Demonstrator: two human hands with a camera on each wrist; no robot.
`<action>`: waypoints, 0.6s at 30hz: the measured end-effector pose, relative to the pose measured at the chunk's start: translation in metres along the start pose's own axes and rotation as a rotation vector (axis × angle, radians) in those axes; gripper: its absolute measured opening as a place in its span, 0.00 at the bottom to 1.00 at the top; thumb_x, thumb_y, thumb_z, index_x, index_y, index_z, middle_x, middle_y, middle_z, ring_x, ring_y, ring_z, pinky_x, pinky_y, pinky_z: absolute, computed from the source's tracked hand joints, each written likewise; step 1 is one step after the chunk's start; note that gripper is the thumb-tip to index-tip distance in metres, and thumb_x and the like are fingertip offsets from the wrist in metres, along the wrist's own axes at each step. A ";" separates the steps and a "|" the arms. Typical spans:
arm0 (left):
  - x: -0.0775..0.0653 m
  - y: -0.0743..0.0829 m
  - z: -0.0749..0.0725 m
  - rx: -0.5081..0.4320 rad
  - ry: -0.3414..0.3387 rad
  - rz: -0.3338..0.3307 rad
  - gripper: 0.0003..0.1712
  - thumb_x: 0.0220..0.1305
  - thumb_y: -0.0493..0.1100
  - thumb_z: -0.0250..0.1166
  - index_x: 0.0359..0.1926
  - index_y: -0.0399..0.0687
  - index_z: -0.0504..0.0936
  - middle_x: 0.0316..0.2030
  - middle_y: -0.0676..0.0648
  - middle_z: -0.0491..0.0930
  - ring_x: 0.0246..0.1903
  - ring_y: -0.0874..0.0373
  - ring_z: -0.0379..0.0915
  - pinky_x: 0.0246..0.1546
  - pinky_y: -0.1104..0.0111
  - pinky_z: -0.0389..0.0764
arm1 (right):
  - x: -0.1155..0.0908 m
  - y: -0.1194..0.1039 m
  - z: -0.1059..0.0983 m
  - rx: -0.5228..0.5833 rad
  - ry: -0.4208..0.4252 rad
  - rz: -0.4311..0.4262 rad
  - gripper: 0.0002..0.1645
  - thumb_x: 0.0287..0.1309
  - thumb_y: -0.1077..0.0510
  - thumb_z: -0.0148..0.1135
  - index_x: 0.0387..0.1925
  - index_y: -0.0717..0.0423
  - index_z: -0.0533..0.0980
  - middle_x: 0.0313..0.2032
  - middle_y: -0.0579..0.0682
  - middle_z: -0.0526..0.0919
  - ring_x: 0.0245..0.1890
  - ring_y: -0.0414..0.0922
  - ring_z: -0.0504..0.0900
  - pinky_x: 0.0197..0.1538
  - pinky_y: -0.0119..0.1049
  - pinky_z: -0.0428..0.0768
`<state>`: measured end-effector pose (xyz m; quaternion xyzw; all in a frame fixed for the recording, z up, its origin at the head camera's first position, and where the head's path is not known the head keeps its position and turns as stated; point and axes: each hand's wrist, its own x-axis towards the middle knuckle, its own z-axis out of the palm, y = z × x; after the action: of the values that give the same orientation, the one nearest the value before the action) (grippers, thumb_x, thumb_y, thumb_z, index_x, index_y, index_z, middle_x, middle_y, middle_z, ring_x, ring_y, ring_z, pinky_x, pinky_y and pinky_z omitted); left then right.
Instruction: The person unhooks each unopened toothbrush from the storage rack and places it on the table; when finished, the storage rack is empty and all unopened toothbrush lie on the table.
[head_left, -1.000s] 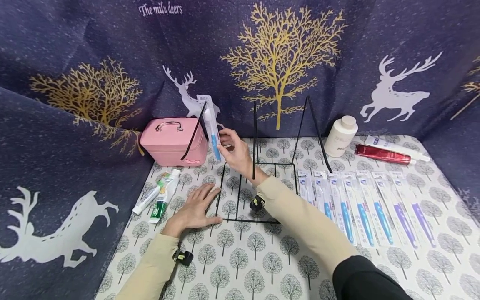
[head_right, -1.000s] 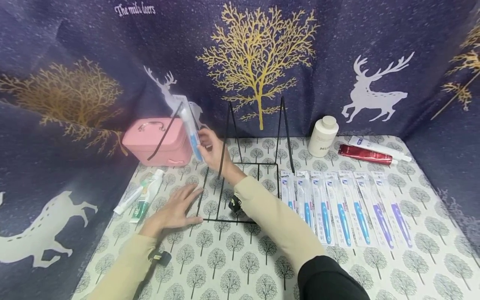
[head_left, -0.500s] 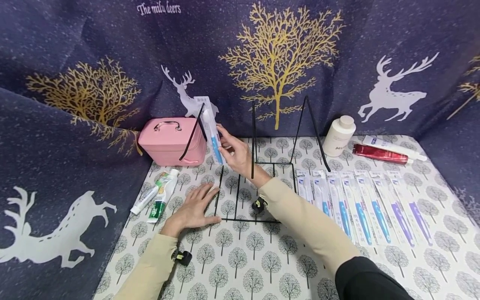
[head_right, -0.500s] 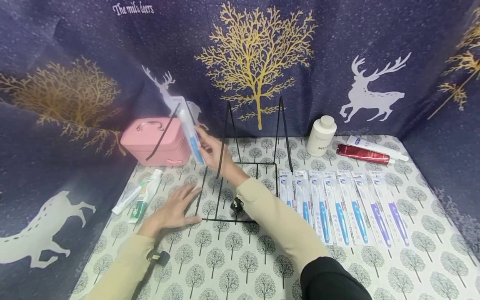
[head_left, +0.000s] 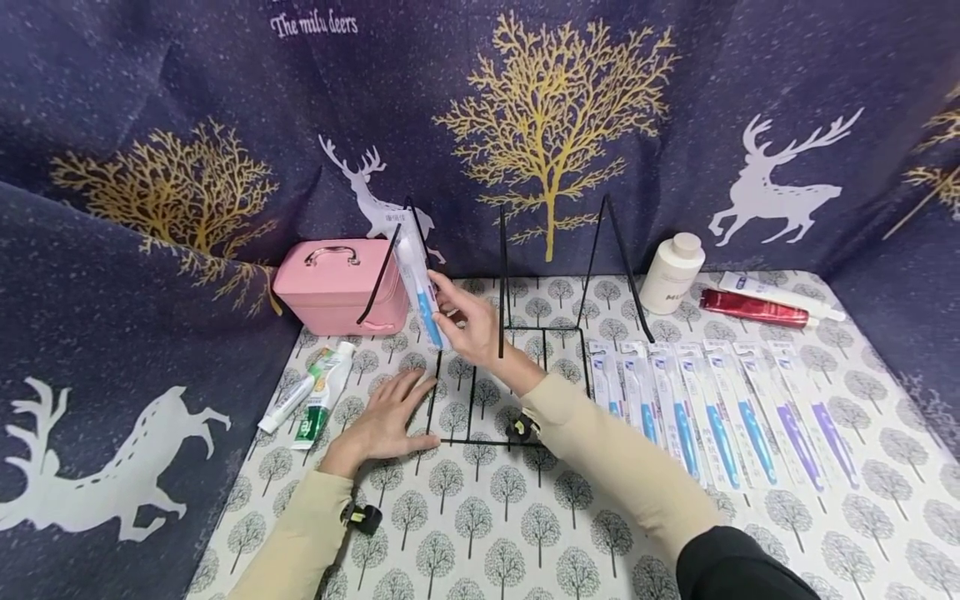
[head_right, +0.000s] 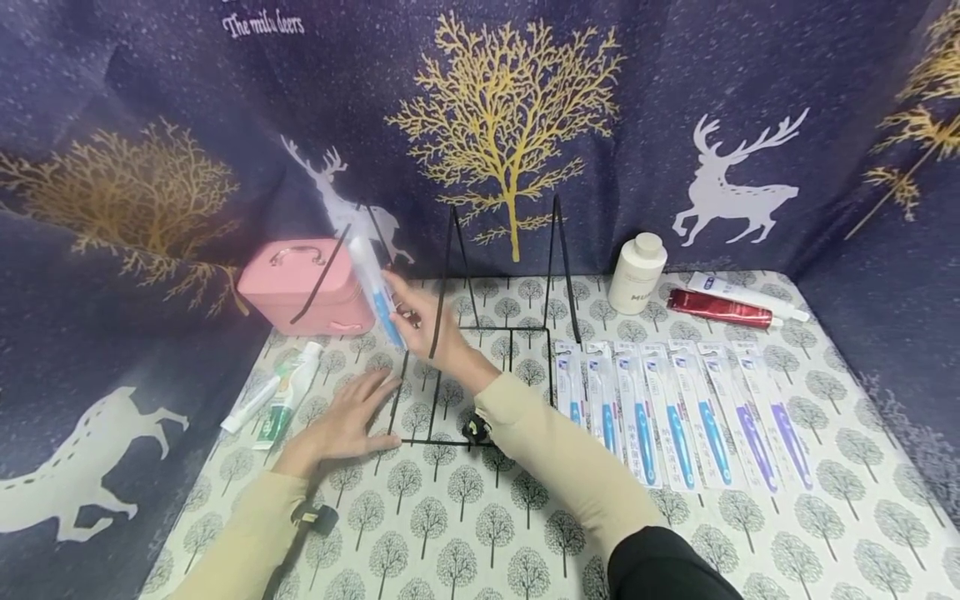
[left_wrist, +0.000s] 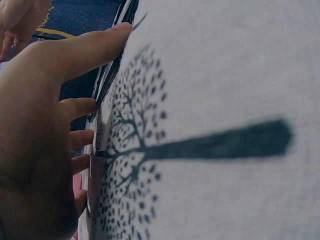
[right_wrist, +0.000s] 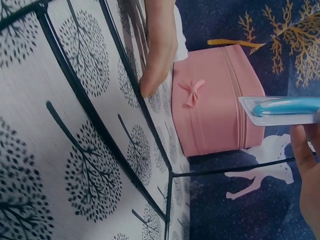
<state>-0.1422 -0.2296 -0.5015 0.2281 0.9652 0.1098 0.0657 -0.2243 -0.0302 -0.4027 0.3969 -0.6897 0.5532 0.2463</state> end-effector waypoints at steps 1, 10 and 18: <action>0.000 0.000 0.000 0.000 0.002 0.000 0.56 0.46 0.76 0.55 0.71 0.55 0.49 0.71 0.43 0.44 0.68 0.42 0.40 0.65 0.43 0.45 | -0.002 0.001 0.001 0.011 -0.003 -0.003 0.35 0.43 0.78 0.62 0.57 0.72 0.65 0.31 0.65 0.81 0.29 0.55 0.82 0.29 0.32 0.83; -0.001 0.001 0.001 -0.001 0.029 0.009 0.56 0.46 0.75 0.56 0.70 0.54 0.50 0.71 0.42 0.44 0.68 0.39 0.42 0.65 0.41 0.46 | -0.019 0.019 0.009 0.008 -0.052 -0.009 0.37 0.48 0.70 0.63 0.62 0.65 0.62 0.34 0.57 0.81 0.32 0.46 0.81 0.32 0.27 0.82; 0.001 -0.002 0.003 0.010 0.024 0.011 0.56 0.47 0.76 0.55 0.70 0.54 0.50 0.71 0.43 0.44 0.68 0.40 0.40 0.65 0.43 0.46 | -0.026 0.010 0.004 0.042 -0.084 -0.088 0.37 0.50 0.69 0.60 0.63 0.62 0.61 0.33 0.56 0.81 0.32 0.44 0.81 0.34 0.24 0.81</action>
<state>-0.1429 -0.2304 -0.5051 0.2327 0.9651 0.1080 0.0526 -0.2177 -0.0261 -0.4295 0.4550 -0.6696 0.5389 0.2328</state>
